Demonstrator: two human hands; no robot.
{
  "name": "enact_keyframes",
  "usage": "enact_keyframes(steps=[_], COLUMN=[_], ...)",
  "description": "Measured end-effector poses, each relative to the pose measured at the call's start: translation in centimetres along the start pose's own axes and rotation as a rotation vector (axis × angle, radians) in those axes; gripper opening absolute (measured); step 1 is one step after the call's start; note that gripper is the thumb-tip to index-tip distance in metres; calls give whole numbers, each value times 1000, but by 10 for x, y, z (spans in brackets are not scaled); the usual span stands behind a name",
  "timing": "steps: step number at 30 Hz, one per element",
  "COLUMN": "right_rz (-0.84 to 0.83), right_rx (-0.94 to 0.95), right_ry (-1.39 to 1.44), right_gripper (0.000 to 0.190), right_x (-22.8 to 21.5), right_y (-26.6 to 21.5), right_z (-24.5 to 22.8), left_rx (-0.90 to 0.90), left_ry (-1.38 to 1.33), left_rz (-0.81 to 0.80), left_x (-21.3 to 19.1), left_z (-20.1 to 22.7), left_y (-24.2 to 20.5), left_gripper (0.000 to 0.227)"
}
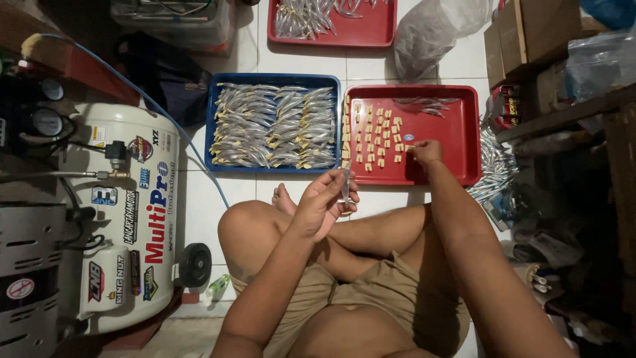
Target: The person sits on the floor and repeatedly picks up small clear plastic tubes and yellow foam pieces from trays. They insert the foam pieces into the tubes by hand and place the assembled items into a blue tray.
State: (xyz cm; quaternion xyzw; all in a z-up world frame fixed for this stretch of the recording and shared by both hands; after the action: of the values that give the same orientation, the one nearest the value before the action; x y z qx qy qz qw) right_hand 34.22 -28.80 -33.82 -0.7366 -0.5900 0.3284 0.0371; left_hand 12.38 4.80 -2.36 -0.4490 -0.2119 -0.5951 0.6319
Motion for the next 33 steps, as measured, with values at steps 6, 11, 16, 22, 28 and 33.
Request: enact_keyframes(steps=[6,11,16,22,28,33], right_rz=[-41,-64,-56,-91,-206,-424], right_rx=[42,77,-96,-549,-319,-251], right_ry=[31,230,102,15,316,686], right_gripper=[26,20,23,27,37,30], right_x=[-4,-3,-18,-41,-63,-56], right_y=[-27,8,-20,-162,-296,-354], right_z=[-23,4,-53,-189,-231,-241], left_rx=[-1,5,39,79,63,-15], left_ry=[13,26,60,67,54,78], left_rz=[4,3,20,25,-11,-84], left_x=[-1,1,-15,-26,-8,14], left_z=[0,5,19,25,12,-10], left_y=[-3,-9,-14,-21,-29,-34], left_gripper=[31,31,33,35,37,39])
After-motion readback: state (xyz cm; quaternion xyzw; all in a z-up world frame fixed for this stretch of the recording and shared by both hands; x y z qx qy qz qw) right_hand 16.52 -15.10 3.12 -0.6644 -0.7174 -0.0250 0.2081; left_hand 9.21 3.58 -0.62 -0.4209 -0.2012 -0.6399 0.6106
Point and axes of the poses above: each hand's wrist, its own y-axis towards the middle knuckle, its own x-axis out of the palm, z = x × y, the point moved 10 cm from there along y, towards the middle knuckle, and after that the axes turned 2 degrees about x, right-handed, at the moved point
